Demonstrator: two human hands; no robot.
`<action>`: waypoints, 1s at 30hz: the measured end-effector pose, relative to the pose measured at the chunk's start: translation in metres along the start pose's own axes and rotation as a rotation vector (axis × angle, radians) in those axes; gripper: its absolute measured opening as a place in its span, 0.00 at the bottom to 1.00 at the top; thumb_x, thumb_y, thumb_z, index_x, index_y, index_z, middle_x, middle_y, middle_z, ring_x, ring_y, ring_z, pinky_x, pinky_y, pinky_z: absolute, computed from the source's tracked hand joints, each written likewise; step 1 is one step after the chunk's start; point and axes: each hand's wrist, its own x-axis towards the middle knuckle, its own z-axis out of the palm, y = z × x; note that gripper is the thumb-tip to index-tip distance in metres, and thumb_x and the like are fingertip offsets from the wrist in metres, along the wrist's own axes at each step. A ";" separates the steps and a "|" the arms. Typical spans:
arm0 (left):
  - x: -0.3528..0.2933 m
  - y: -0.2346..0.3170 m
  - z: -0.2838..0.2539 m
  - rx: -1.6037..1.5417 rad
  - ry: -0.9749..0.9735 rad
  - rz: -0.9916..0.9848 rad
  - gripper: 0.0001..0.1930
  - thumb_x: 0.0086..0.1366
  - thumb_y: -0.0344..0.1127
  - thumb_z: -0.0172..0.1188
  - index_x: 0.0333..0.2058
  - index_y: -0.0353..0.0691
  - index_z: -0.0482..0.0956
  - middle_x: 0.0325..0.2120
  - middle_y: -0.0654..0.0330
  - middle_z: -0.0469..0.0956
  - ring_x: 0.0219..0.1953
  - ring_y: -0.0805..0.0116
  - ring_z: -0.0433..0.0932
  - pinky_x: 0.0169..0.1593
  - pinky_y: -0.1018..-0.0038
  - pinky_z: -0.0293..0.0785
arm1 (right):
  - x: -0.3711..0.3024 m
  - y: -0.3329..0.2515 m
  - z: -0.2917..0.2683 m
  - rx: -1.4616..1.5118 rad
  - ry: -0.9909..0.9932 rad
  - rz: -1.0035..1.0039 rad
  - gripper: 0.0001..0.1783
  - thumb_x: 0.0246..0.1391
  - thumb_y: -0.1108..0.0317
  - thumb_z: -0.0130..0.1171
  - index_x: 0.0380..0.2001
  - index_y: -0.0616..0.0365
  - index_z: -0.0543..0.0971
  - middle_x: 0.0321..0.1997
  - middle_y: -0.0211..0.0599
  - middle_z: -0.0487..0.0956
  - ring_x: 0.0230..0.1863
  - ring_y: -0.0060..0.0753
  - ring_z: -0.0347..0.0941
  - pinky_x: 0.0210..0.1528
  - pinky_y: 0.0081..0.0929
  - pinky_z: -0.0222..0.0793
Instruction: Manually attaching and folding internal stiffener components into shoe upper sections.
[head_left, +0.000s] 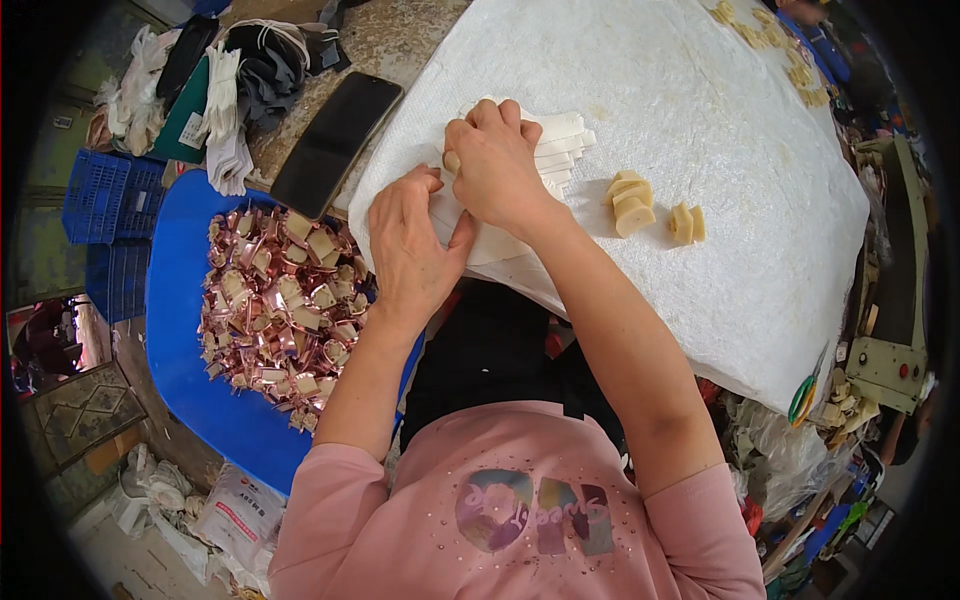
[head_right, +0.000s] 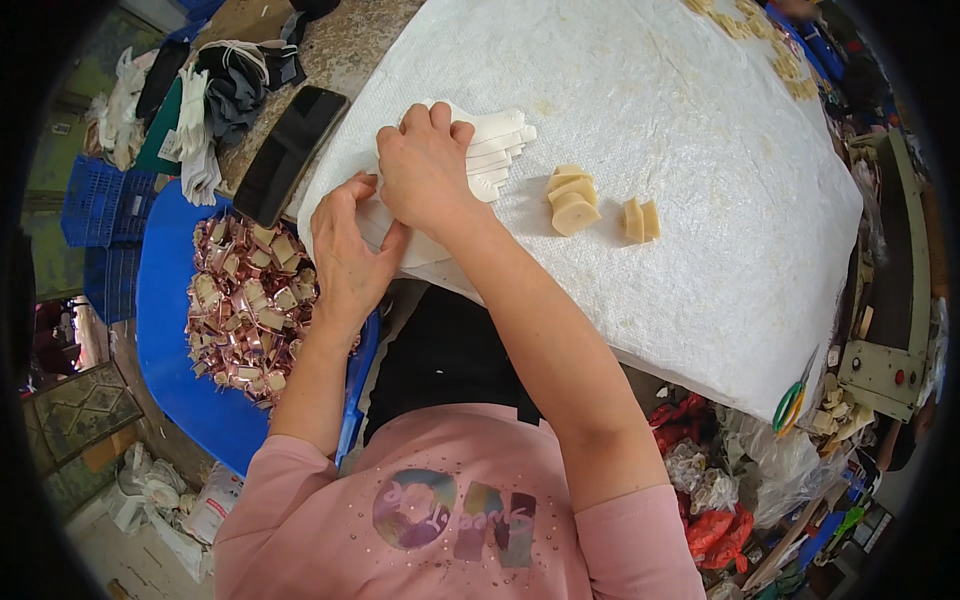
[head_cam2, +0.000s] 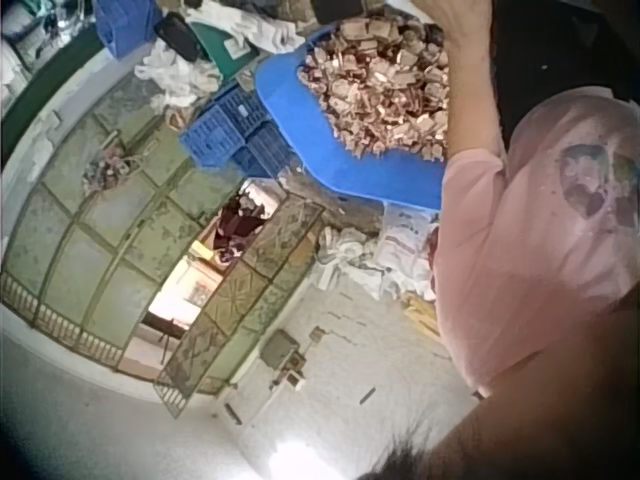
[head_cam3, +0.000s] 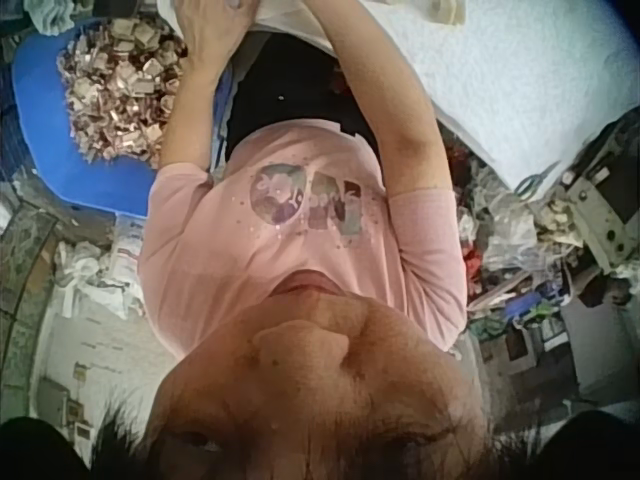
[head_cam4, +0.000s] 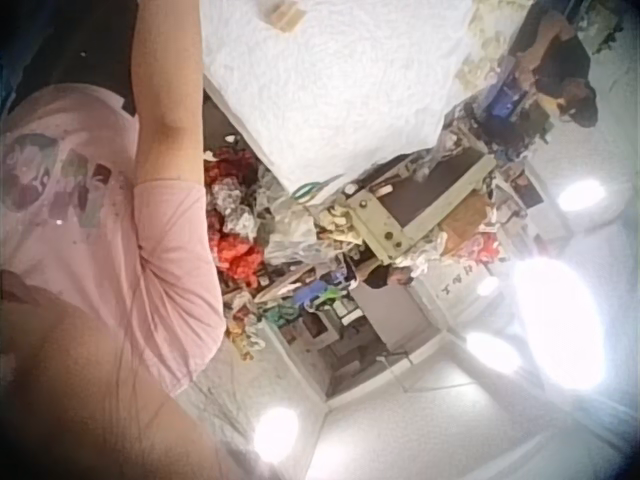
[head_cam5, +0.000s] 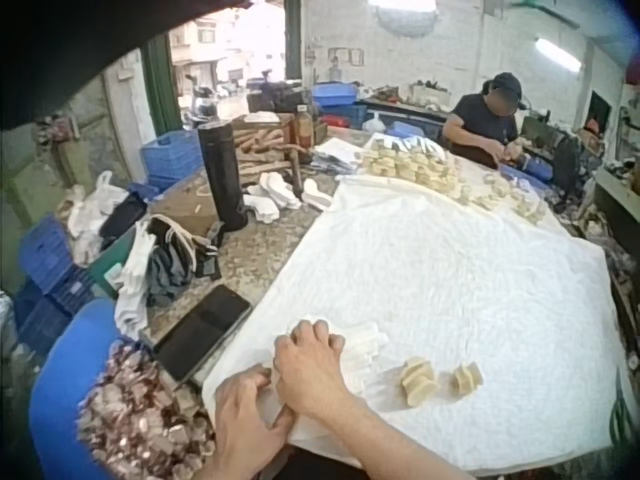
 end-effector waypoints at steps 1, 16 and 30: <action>0.001 0.001 0.000 -0.003 0.020 0.016 0.24 0.44 0.28 0.67 0.40 0.36 0.67 0.42 0.50 0.74 0.44 0.53 0.72 0.50 0.62 0.64 | -0.001 0.003 0.000 -0.001 0.002 0.000 0.15 0.36 0.81 0.52 0.32 0.57 0.77 0.41 0.40 0.70 0.49 0.46 0.60 0.50 0.38 0.51; -0.001 -0.001 -0.003 0.118 0.014 0.165 0.19 0.44 0.27 0.62 0.40 0.42 0.78 0.42 0.54 0.71 0.48 0.54 0.71 0.51 0.62 0.63 | -0.052 0.048 -0.059 0.848 0.581 0.198 0.02 0.54 0.76 0.51 0.32 0.59 0.72 0.31 0.31 0.74 0.35 0.23 0.68 0.39 0.24 0.63; -0.015 0.078 -0.002 -0.502 -0.392 0.279 0.18 0.65 0.36 0.47 0.51 0.37 0.74 0.46 0.47 0.71 0.40 0.59 0.73 0.47 0.71 0.66 | -0.128 0.034 -0.095 0.671 0.431 -0.154 0.18 0.38 0.86 0.57 0.37 0.59 0.73 0.30 0.37 0.75 0.35 0.41 0.71 0.42 0.30 0.66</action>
